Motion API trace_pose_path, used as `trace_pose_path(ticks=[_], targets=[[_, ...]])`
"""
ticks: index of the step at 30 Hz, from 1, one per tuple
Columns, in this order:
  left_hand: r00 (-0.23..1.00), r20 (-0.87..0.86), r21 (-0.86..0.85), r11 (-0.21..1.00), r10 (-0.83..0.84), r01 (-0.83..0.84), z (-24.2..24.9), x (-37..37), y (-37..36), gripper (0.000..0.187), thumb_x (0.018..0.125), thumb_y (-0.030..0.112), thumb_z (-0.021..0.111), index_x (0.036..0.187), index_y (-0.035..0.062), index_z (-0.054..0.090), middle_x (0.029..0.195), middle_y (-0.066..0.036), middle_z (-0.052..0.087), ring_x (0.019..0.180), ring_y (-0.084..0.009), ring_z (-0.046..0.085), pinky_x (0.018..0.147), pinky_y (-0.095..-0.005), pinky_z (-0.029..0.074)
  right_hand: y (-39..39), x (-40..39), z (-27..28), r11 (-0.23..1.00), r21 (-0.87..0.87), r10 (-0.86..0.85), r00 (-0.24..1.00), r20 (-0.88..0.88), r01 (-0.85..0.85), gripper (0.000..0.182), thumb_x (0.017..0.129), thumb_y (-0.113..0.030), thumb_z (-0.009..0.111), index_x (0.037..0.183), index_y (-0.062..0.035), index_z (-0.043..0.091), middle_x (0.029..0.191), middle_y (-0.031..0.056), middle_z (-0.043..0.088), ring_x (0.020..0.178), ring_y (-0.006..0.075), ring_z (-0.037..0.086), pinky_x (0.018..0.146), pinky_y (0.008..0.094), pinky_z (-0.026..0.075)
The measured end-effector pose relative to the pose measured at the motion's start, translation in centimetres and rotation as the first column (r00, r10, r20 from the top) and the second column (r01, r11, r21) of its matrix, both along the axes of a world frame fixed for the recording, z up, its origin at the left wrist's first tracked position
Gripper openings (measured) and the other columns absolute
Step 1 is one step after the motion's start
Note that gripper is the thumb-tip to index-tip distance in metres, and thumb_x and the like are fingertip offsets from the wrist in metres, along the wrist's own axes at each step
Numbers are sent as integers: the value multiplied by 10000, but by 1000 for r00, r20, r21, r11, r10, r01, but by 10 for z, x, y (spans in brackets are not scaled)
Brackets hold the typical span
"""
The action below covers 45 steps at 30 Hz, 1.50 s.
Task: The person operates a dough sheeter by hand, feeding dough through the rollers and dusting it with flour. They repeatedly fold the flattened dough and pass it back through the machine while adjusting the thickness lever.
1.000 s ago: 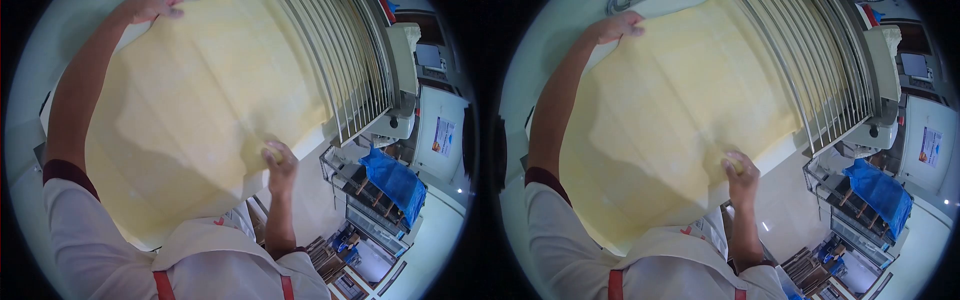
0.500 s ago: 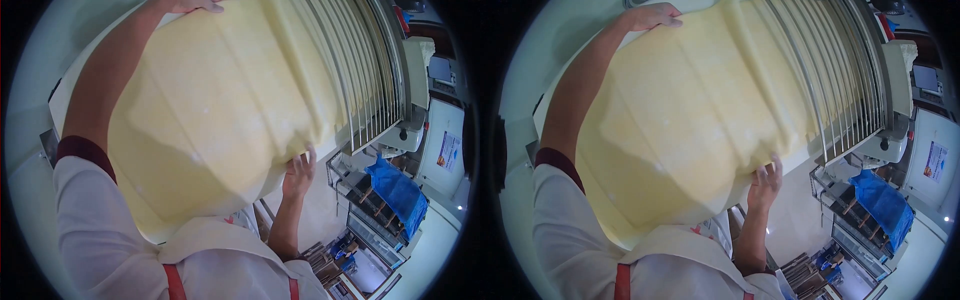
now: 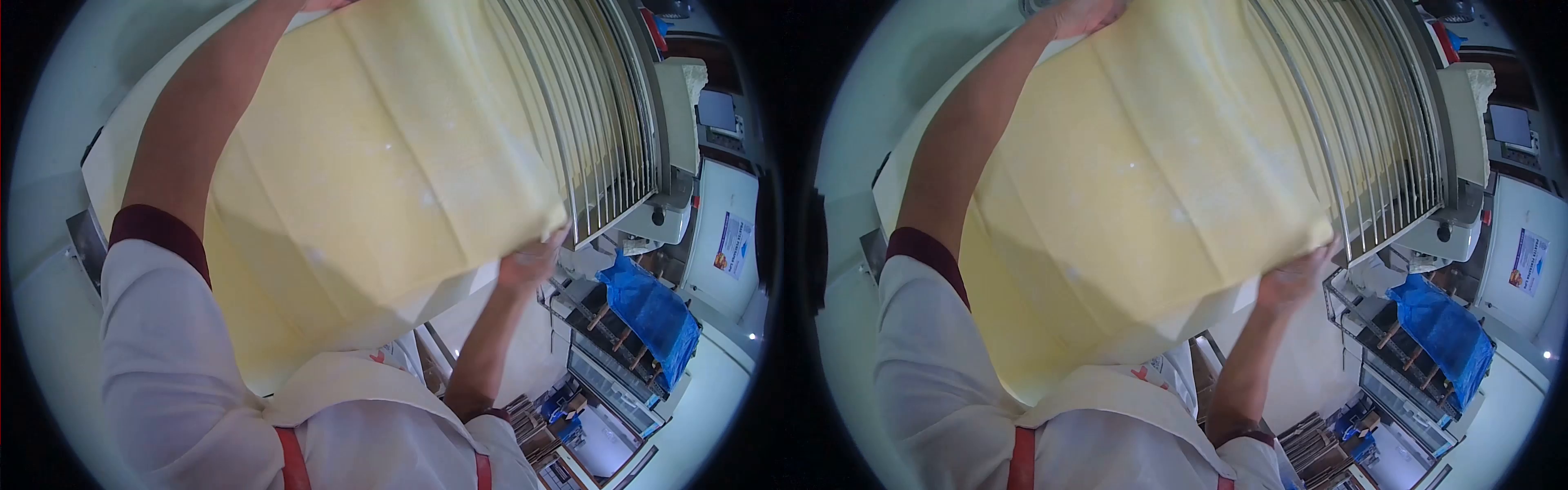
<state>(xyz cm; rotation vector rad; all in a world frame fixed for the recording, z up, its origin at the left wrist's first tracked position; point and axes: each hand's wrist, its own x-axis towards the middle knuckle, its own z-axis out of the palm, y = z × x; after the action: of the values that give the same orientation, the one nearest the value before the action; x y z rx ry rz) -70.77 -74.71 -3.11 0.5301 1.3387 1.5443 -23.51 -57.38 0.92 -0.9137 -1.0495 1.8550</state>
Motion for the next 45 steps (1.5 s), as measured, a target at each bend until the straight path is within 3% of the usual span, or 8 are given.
trace_pose_path(ticks=[4,7,12,19,23,33,39,45], targets=[[850,-244,-526,800,-467,288,27,6,-26,722,892,529,504,1417,72,316,1462,-106,333,1330,-176,323,1114,-344,231,-58,-1,-23,991,-43,130,984,119,-126,559,848,-42,587,1357,-70,359,1171,127,533,1059,227,540,898,332,453],[888,-297,-398,891,-350,218,9,30,-58,452,837,327,661,1108,-24,575,981,-29,622,896,-106,572,773,-267,470,-77,9,-17,900,-51,388,743,545,-433,392,817,35,603,1197,-30,531,1049,106,602,954,145,578,826,260,469],[902,-394,-297,953,-178,58,35,46,-115,460,860,388,625,1080,-15,591,921,2,615,818,-77,569,729,-240,463,-98,9,53,774,-77,438,444,782,-628,162,801,55,632,956,13,653,906,69,653,798,98,604,706,230,498],[954,-291,-287,958,-67,-20,14,51,-107,337,901,295,589,1056,-3,592,882,15,610,812,-71,564,721,-240,460,-110,12,15,949,-173,292,940,175,-263,483,789,38,648,1239,34,472,1131,148,567,1018,217,569,890,326,473],[931,-284,-470,880,-229,73,19,51,-118,284,900,255,593,1043,10,588,892,14,589,823,-76,550,744,-256,474,-126,33,-11,926,-53,365,847,387,-375,625,806,35,616,1357,26,322,1225,158,501,1114,245,510,964,339,421],[789,-6,-160,779,614,-607,-31,126,-36,388,798,130,668,1147,-9,568,1078,-99,620,974,-177,599,834,-311,501,-98,2,-31,927,99,246,785,569,-363,236,790,46,648,1020,18,604,1003,106,609,871,116,548,775,230,455],[770,208,170,753,604,-636,-8,116,-30,357,815,124,667,1124,-31,579,1012,-116,642,876,-178,626,812,-312,498,-74,1,43,830,100,353,656,667,-548,197,776,70,651,959,7,611,841,89,637,696,133,623,611,234,491],[745,55,38,744,665,-667,-30,127,-31,284,831,100,654,1069,-48,608,960,-94,647,820,-162,619,745,-316,496,-58,15,8,847,90,316,632,708,-524,158,810,64,624,962,38,587,842,98,631,779,170,644,673,258,543]])
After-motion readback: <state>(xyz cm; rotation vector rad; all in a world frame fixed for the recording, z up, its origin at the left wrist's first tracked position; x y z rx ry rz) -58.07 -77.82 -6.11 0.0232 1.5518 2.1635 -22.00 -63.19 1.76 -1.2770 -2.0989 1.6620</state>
